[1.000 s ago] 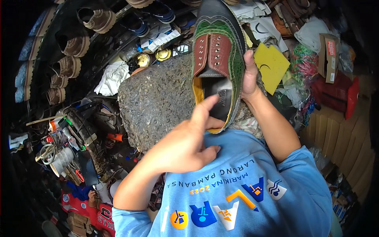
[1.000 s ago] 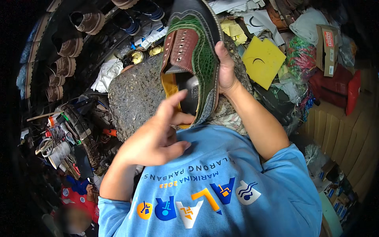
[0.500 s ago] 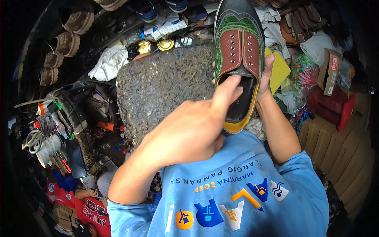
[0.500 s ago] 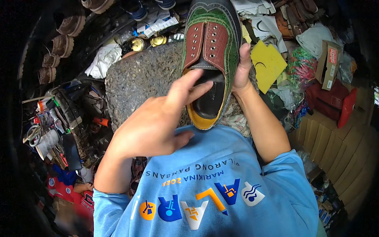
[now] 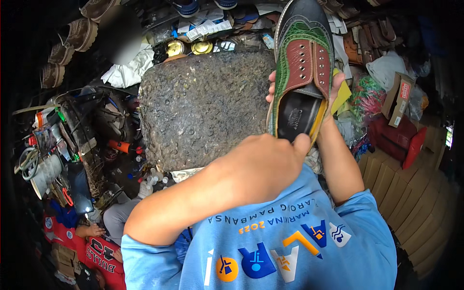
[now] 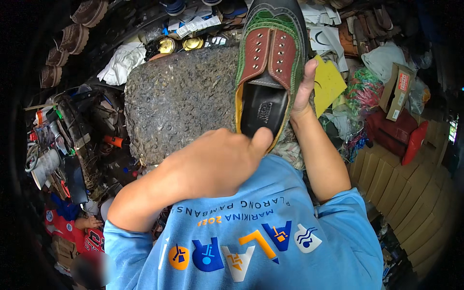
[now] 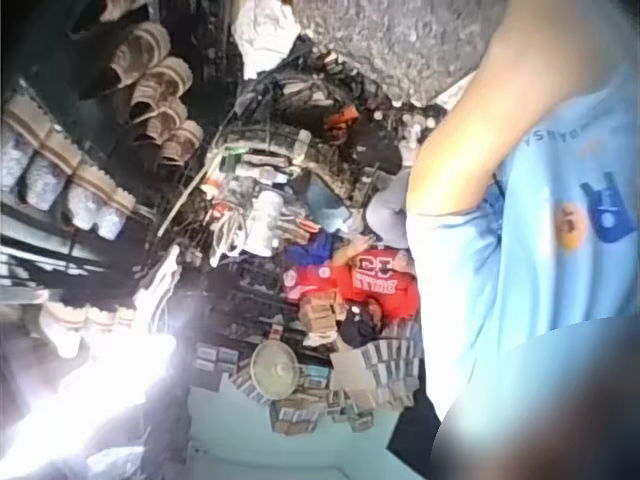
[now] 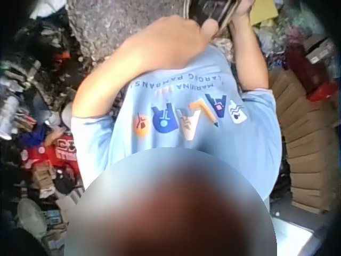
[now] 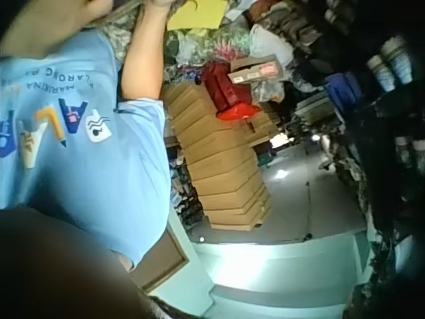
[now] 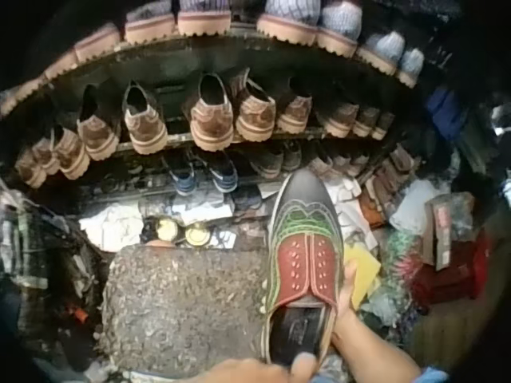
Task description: Apply and secure an insole inside a shoe during the manufacturing process.
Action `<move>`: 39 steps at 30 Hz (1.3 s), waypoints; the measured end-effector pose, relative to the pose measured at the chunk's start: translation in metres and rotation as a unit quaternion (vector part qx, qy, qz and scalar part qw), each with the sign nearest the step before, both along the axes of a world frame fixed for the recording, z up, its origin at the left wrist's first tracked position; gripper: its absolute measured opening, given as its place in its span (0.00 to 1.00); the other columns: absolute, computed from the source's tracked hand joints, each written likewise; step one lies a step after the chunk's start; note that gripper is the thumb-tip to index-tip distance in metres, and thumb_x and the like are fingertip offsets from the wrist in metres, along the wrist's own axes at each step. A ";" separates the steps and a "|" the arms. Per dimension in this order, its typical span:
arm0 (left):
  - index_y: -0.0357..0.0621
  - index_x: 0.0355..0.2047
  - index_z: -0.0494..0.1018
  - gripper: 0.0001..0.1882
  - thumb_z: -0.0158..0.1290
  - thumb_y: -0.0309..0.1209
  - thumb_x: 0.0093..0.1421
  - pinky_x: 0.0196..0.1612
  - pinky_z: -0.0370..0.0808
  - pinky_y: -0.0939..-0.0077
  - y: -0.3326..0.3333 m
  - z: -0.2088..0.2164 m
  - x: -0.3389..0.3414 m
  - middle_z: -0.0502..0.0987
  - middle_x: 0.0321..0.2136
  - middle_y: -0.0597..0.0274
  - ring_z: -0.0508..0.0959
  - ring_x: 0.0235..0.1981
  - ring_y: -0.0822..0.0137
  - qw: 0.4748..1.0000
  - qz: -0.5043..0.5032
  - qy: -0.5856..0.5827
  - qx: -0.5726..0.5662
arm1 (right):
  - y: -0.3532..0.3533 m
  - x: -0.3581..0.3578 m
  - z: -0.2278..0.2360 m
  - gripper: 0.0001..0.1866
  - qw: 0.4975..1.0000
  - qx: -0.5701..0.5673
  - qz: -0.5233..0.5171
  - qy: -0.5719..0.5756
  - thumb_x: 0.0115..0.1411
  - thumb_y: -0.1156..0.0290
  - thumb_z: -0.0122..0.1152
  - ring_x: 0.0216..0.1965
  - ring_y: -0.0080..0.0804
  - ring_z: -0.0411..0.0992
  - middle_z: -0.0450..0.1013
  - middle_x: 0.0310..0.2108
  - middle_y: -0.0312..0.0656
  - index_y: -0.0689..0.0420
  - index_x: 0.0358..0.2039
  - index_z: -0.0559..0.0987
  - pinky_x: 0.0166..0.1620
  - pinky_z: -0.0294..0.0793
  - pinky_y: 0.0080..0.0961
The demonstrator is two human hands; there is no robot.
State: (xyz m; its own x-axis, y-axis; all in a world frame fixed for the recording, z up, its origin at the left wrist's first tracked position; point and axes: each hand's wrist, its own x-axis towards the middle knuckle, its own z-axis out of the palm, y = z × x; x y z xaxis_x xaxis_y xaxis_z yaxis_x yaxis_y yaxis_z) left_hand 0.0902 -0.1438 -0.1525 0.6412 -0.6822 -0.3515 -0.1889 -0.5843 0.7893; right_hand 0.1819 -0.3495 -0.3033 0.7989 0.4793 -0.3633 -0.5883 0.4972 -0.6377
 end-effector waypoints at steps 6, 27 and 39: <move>0.27 0.55 0.66 0.35 0.66 0.41 0.56 0.37 0.77 0.55 0.027 0.021 0.002 0.82 0.30 0.47 0.82 0.41 0.45 0.987 0.086 -0.125 -0.055 | 0.025 0.002 0.021 0.60 0.998 -0.031 0.010 -0.059 0.56 0.17 0.45 0.64 0.40 0.70 0.67 0.67 0.47 0.57 0.72 0.62 0.67 0.70 0.42; 0.27 0.64 0.62 0.56 0.53 0.71 0.57 0.62 0.57 0.36 0.001 0.003 0.005 0.76 0.51 0.40 0.67 0.63 0.48 0.959 0.058 -0.266 0.073 | 0.033 -0.001 0.030 0.53 0.996 0.073 -0.005 -0.059 0.60 0.25 0.53 0.58 0.42 0.74 0.71 0.61 0.49 0.59 0.69 0.64 0.56 0.80 0.39; 0.26 0.62 0.64 0.53 0.56 0.67 0.58 0.63 0.56 0.32 0.001 -0.009 -0.001 0.75 0.52 0.39 0.67 0.63 0.47 0.962 0.026 -0.254 0.100 | 0.025 -0.004 0.023 0.54 0.992 0.100 0.066 -0.035 0.60 0.24 0.50 0.61 0.45 0.73 0.71 0.63 0.51 0.60 0.70 0.63 0.64 0.74 0.43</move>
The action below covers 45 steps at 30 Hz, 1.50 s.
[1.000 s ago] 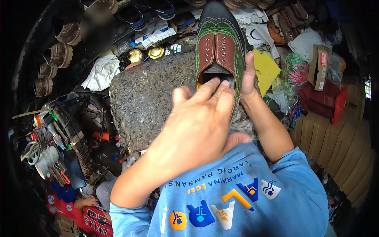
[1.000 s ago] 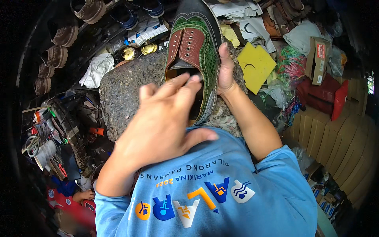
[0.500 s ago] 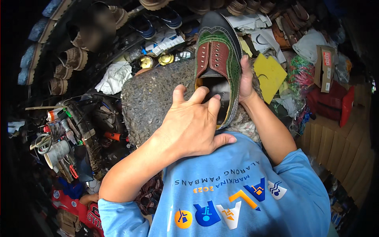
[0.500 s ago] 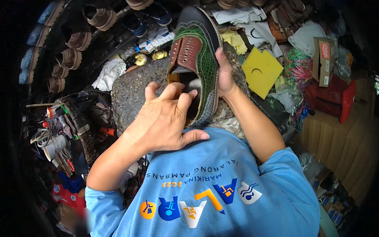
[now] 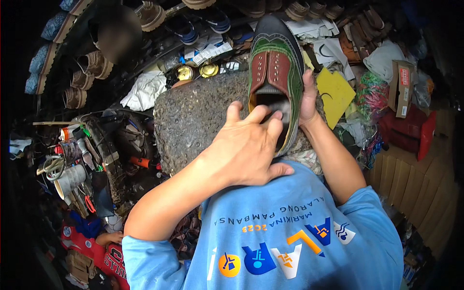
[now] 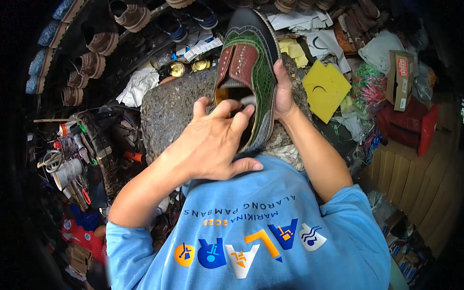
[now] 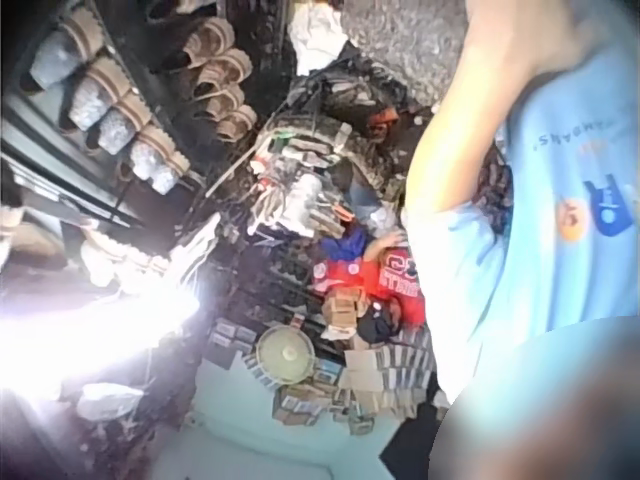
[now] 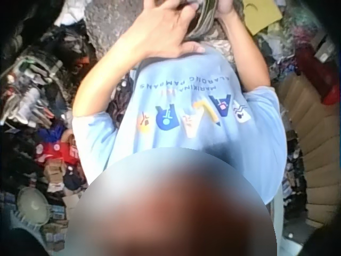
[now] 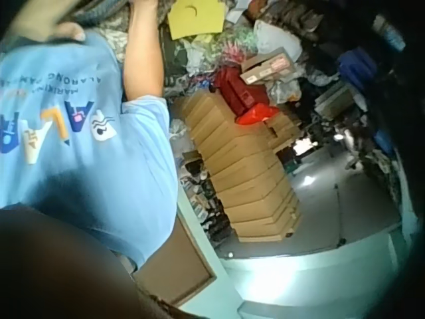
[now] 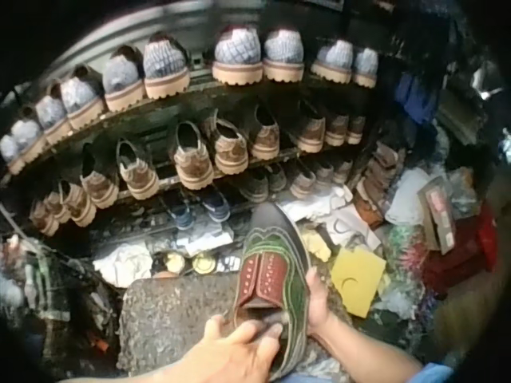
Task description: Apply and secure an insole inside a shoe during the manufacturing process.
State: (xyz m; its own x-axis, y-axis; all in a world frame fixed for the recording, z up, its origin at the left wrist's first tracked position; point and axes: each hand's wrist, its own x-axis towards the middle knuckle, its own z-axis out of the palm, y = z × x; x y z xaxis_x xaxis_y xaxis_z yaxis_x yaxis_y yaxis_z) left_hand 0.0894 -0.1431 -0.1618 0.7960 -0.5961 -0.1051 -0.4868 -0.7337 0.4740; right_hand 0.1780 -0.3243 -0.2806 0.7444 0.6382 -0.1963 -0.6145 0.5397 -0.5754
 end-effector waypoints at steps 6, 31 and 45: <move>0.26 0.62 0.64 0.52 0.57 0.65 0.57 0.65 0.53 0.32 -0.003 -0.003 0.001 0.77 0.51 0.41 0.68 0.63 0.47 1.000 0.001 -0.003 -0.015 | -0.002 0.005 0.003 0.54 1.000 0.007 0.001 -0.008 0.60 0.25 0.51 0.61 0.45 0.73 0.69 0.64 0.52 0.60 0.70 0.63 0.64 0.74 0.44; 0.26 0.44 0.66 0.17 0.50 0.20 0.53 0.29 0.79 0.50 -0.019 0.013 -0.008 0.80 0.21 0.43 0.82 0.22 0.45 0.994 0.029 0.101 -0.020 | 0.006 0.003 0.003 0.51 0.996 -0.054 -0.069 0.012 0.65 0.25 0.39 0.64 0.40 0.69 0.69 0.64 0.51 0.60 0.69 0.64 0.67 0.68 0.44; 0.33 0.45 0.75 0.15 0.49 0.26 0.59 0.29 0.82 0.56 -0.032 0.008 0.004 0.81 0.23 0.48 0.84 0.25 0.50 0.998 -0.037 0.047 -0.017 | 0.022 0.012 0.146 0.17 0.440 -0.546 0.442 -0.560 0.60 0.77 0.57 0.49 0.53 0.79 0.81 0.45 0.54 0.64 0.50 0.80 0.51 0.77 0.44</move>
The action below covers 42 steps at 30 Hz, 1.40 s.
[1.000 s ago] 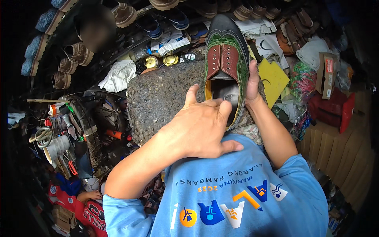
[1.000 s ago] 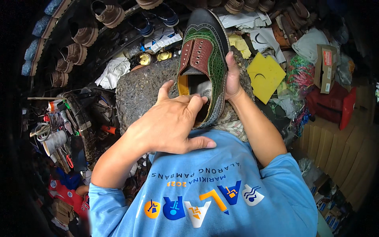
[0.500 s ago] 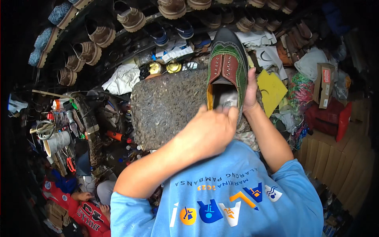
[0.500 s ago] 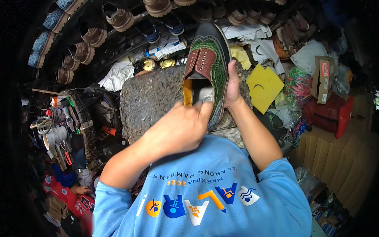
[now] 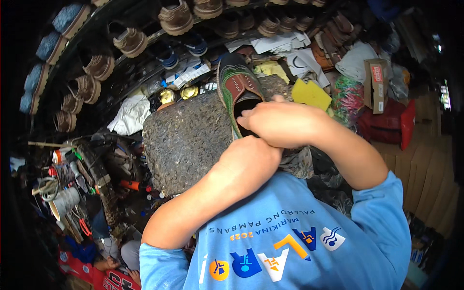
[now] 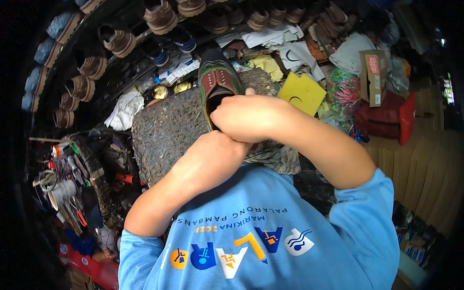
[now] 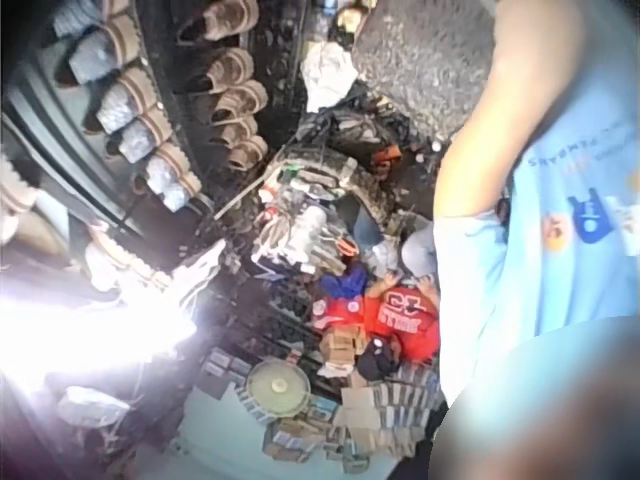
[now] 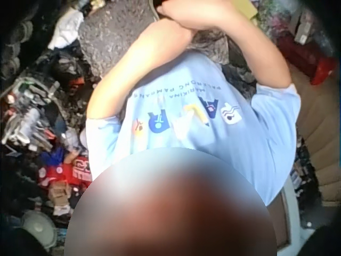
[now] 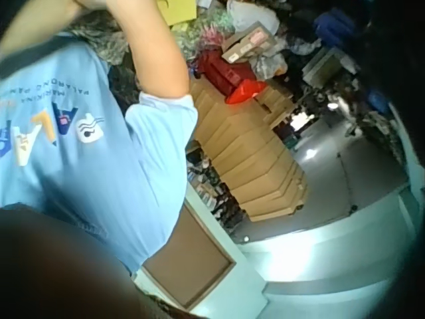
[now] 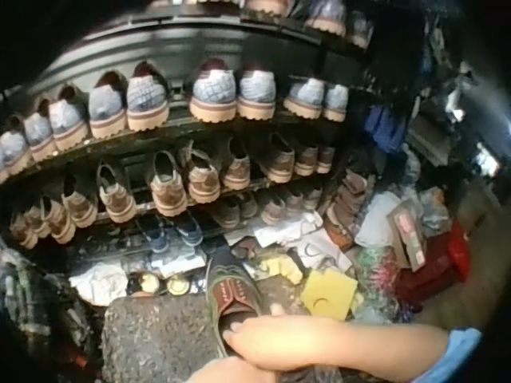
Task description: Apply and secure an insole inside a shoe during the manufacturing process.
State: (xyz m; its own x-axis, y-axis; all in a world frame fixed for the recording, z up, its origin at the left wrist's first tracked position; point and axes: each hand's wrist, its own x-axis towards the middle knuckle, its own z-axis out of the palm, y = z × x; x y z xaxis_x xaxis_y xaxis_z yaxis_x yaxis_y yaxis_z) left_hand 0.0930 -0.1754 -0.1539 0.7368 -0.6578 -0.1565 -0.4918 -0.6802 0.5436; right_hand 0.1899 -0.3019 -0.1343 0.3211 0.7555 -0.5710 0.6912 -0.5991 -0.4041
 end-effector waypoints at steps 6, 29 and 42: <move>0.38 0.44 0.79 0.14 0.51 0.28 0.59 0.32 0.83 0.54 -0.003 -0.005 0.000 0.81 0.24 0.47 0.85 0.27 0.49 1.000 -0.025 -0.006 0.005 | 0.036 0.004 -0.022 0.18 0.977 -0.203 0.069 -0.007 0.62 0.73 0.56 0.55 0.57 0.77 0.79 0.51 0.59 0.66 0.51 0.80 0.58 0.64 0.78; 0.49 0.48 0.81 0.20 0.53 0.26 0.54 0.32 0.81 0.59 0.028 -0.002 -0.022 0.78 0.27 0.57 0.83 0.33 0.55 0.995 0.035 -0.043 -0.077 | -0.027 -0.031 -0.036 0.11 0.810 0.453 -0.339 -0.154 0.58 0.71 0.62 0.42 0.44 0.81 0.82 0.40 0.49 0.61 0.40 0.82 0.55 0.77 0.43; 0.30 0.56 0.71 0.28 0.55 0.18 0.52 0.56 0.74 0.52 0.057 0.046 0.009 0.79 0.47 0.39 0.78 0.50 0.40 0.990 0.117 -0.064 -0.055 | -0.029 0.013 -0.133 0.52 0.382 0.533 -0.467 0.593 0.52 0.28 0.65 0.55 0.36 0.77 0.77 0.56 0.44 0.59 0.64 0.72 0.60 0.78 0.40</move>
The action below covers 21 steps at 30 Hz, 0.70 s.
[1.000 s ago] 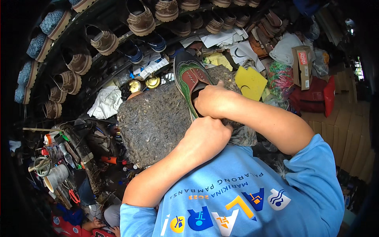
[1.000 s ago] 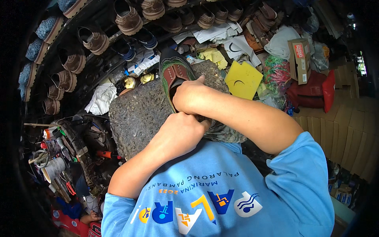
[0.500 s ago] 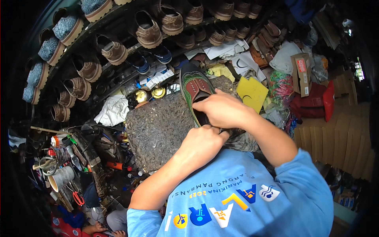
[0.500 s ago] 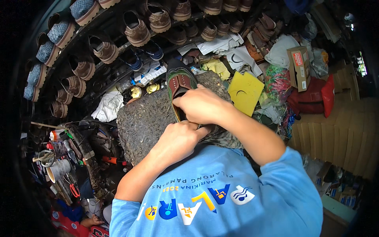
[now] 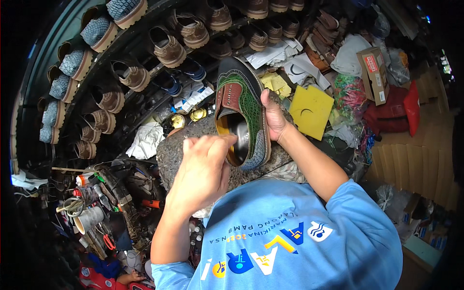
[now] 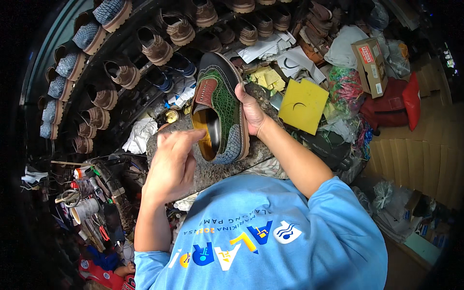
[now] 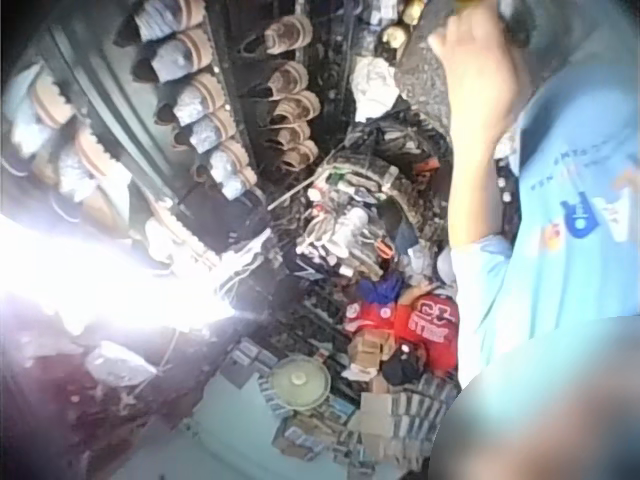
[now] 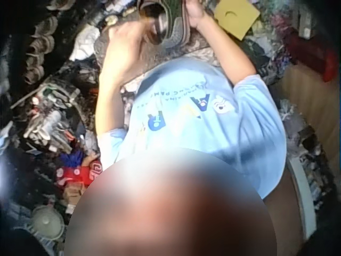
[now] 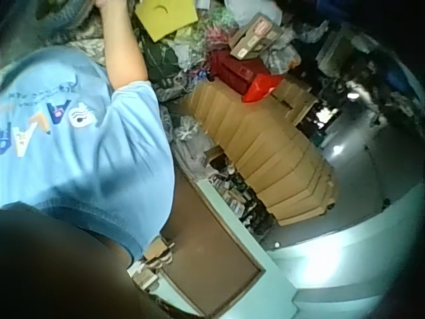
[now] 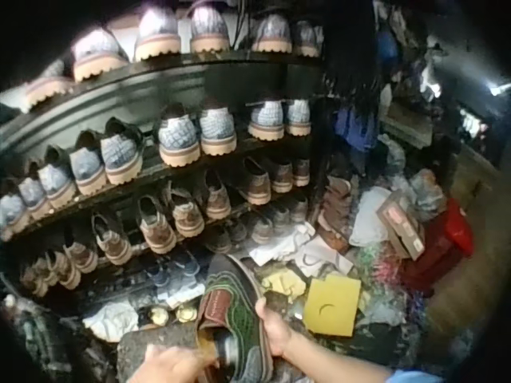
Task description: Apply and secure an insole inside a shoe during the manufacturing process.
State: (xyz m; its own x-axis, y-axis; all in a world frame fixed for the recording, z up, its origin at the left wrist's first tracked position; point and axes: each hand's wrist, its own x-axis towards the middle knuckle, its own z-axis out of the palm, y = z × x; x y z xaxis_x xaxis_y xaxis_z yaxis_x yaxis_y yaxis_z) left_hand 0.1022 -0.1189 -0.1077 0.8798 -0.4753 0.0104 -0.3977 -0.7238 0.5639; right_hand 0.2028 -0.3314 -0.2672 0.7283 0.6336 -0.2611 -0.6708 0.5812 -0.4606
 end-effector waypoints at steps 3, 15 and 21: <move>0.29 0.54 0.71 0.23 0.49 0.24 0.58 0.57 0.72 0.54 -0.009 -0.029 0.018 0.78 0.48 0.39 0.77 0.51 0.47 0.987 -0.076 -0.135 0.047 | -0.002 0.001 -0.006 0.48 0.996 0.050 0.065 -0.036 0.58 0.31 0.61 0.58 0.36 0.75 0.76 0.58 0.44 0.59 0.65 0.71 0.63 0.75 0.41; 0.41 0.65 0.66 0.24 0.50 0.31 0.70 0.62 0.70 0.64 -0.002 -0.224 0.121 0.76 0.57 0.56 0.76 0.54 0.60 0.989 0.071 0.130 -0.011 | 0.025 -0.024 -0.021 0.44 0.974 -0.206 0.002 -0.091 0.54 0.41 0.75 0.60 0.34 0.72 0.76 0.58 0.45 0.61 0.62 0.76 0.64 0.69 0.34; 0.39 0.64 0.66 0.23 0.47 0.34 0.72 0.58 0.73 0.61 -0.011 -0.181 0.088 0.76 0.57 0.52 0.76 0.54 0.58 0.959 0.083 0.204 -0.179 | 0.029 -0.020 -0.028 0.45 0.976 -0.187 -0.002 -0.112 0.56 0.44 0.75 0.61 0.35 0.71 0.74 0.60 0.46 0.63 0.63 0.73 0.66 0.66 0.32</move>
State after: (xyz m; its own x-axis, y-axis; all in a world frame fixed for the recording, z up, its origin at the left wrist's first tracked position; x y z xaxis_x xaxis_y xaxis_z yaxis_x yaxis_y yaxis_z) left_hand 0.1904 -0.1294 -0.2890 0.9083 -0.3593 -0.2143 0.0123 -0.4892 0.8721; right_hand 0.1829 -0.3024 -0.2951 0.7964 0.5213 -0.3066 -0.5264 0.3479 -0.7758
